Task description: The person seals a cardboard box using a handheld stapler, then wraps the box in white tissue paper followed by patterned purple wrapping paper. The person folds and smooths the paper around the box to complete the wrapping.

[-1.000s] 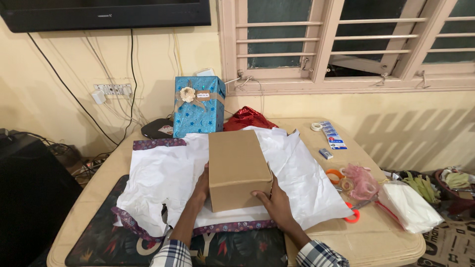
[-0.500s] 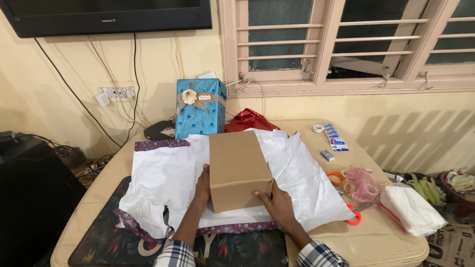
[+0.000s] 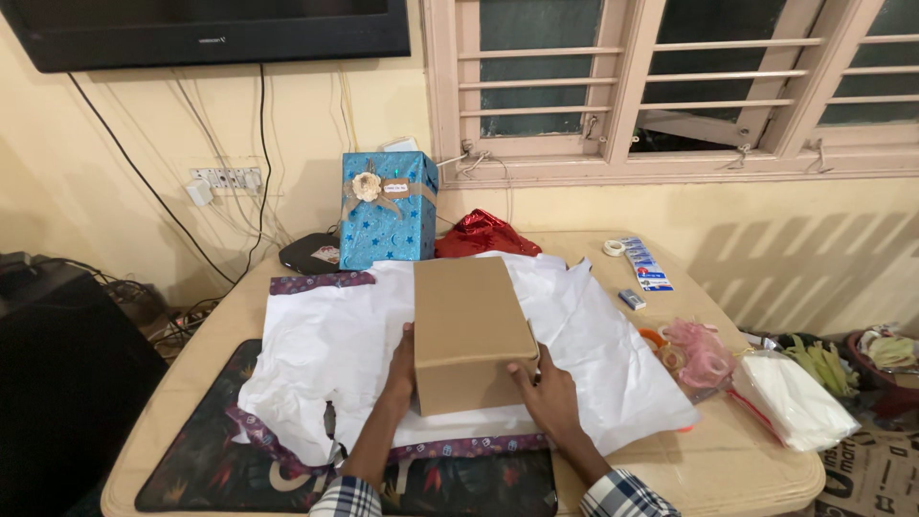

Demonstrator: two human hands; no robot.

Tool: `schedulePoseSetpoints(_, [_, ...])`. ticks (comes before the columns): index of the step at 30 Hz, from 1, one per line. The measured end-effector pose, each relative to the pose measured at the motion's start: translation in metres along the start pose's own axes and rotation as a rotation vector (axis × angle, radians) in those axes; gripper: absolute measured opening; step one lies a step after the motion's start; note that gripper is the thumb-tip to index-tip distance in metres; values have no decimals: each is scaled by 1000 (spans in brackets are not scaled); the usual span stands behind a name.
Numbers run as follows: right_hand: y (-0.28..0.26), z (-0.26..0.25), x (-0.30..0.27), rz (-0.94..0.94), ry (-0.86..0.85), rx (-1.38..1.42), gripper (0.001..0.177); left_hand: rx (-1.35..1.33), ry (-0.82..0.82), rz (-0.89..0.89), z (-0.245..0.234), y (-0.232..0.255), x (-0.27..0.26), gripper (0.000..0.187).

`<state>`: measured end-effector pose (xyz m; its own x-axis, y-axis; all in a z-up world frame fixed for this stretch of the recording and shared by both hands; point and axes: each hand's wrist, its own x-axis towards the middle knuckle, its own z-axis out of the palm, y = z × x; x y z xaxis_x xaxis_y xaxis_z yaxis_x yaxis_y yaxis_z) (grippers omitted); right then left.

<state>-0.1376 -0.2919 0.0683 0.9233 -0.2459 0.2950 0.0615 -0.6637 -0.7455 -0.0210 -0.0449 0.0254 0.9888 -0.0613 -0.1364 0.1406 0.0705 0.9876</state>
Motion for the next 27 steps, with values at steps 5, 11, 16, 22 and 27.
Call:
schedulePoseSetpoints(5, [-3,-7,-3,-26,105,3,67,67,7,-14,20,6,-4,87])
schedulePoseSetpoints(11, [8,-7,-4,-105,134,229,64,58,-56,95,27,6,-10,83])
schedulePoseSetpoints(16, [15,-4,-3,-217,118,308,60,71,-2,177,17,-5,-7,67])
schedulePoseSetpoints(22, [22,-1,4,-14,-21,197,57,-75,-22,316,3,-21,10,49])
schedulePoseSetpoints(27, [27,4,7,-99,2,201,58,-93,-84,262,7,-19,9,48])
